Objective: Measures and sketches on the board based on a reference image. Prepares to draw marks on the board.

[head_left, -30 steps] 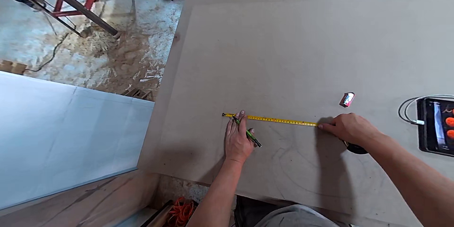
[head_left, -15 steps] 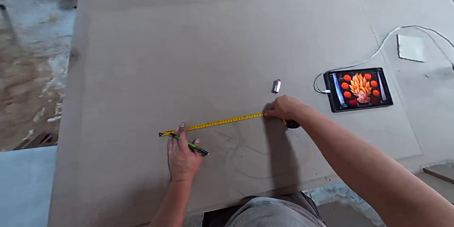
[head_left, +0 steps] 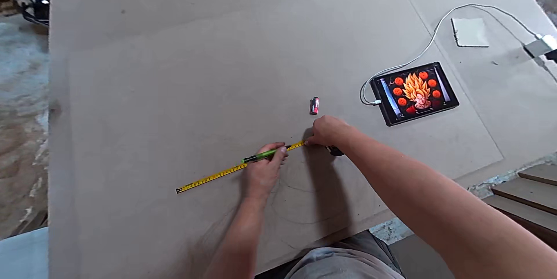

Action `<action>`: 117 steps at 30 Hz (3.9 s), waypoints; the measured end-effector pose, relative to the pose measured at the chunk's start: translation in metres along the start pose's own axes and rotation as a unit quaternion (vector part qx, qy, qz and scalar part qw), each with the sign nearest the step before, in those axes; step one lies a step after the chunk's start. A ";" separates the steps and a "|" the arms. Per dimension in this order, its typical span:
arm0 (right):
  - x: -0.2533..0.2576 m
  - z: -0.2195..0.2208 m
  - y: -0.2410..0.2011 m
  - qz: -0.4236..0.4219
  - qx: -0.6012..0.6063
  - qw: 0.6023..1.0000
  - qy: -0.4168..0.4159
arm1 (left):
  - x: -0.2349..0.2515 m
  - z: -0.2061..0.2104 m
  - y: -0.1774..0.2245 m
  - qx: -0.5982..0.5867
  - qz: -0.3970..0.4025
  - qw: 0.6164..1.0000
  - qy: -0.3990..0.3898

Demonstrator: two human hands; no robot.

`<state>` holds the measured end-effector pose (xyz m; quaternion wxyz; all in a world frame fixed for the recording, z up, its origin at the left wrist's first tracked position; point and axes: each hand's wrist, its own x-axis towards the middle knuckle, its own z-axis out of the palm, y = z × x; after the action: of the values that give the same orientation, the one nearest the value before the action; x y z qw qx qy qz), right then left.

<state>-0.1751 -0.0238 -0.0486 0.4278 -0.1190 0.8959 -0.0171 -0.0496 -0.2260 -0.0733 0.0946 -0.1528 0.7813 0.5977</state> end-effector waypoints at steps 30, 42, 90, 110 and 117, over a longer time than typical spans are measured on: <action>-0.013 0.030 0.023 -0.064 0.047 0.996 0.041 | -0.021 -0.009 -0.021 -0.039 0.056 0.995 0.067; -0.215 0.313 0.001 0.051 0.527 0.847 0.034 | -0.028 -0.025 -0.081 0.398 0.319 0.854 -0.101; -0.180 0.288 -0.079 0.243 0.652 0.704 0.143 | -0.039 0.025 -0.082 0.357 0.440 0.788 -0.239; -0.179 0.299 -0.074 0.211 0.661 0.701 0.164 | -0.010 -0.033 -0.032 -0.017 0.151 0.983 -0.099; -0.179 0.298 -0.072 0.201 0.667 0.699 0.164 | 0.039 -0.011 -0.028 -0.058 0.079 0.991 -0.089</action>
<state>0.1773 -0.0317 -0.0917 0.2345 0.3846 0.7088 -0.5428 -0.0764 -0.2478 -0.1084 0.1066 -0.0419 0.7434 0.6590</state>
